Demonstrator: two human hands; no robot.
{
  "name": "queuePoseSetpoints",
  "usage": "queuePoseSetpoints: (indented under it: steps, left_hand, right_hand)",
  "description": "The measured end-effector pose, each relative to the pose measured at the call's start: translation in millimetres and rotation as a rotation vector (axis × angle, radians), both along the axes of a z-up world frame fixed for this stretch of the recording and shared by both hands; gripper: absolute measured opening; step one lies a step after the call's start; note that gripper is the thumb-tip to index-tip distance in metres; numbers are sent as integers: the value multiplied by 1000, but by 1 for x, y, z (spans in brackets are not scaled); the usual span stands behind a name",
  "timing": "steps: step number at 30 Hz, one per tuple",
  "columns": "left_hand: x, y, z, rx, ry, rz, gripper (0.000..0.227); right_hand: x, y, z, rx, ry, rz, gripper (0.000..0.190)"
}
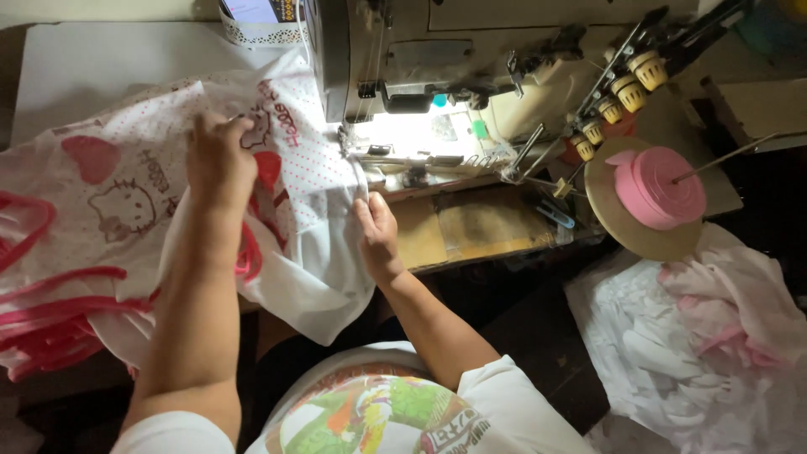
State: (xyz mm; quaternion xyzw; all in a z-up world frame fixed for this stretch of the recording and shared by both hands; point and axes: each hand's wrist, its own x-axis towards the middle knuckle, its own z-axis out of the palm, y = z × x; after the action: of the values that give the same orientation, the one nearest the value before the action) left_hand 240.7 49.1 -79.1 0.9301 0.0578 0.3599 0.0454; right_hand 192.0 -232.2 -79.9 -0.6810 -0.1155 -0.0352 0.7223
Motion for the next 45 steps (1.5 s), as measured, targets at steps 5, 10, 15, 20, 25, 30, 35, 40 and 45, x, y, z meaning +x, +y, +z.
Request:
queuePoseSetpoints:
  steps: [5,10,15,20,25,30,35,40,45]
  left_hand:
    - [-82,-102,6,-97,-419,-312,56]
    - [-166,-141,-47,-293,222,-115,49]
    - [-169,-114,-51,-317,213,-128,46]
    - [-148,-101,-26,-432,292,-209,61]
    - [-159,-96,57,-955,542,-476,63]
    - [-163,-84,65,-1356,646,-596,45]
    - [-158,-77,16,-1653,626,-461,28]
    - [-182,-95,6,-1488,588,-455,49]
    - [-191,-100,-3,-989,647,-319,54]
  right_hand:
    - [7,16,-2,256,119,-31,23]
    - [11,8,0,313,129,-15,21]
    - [7,7,15,306,114,26,23]
    - [21,-1,-6,212,63,13,23]
    - [22,-11,2,209,100,18,14]
    - [-3,-22,28,254,157,-32,12]
    - [-6,-35,4,309,263,-34,35]
    - [-8,-29,6,298,288,-93,25]
    - [-18,-21,15,248,289,-103,18]
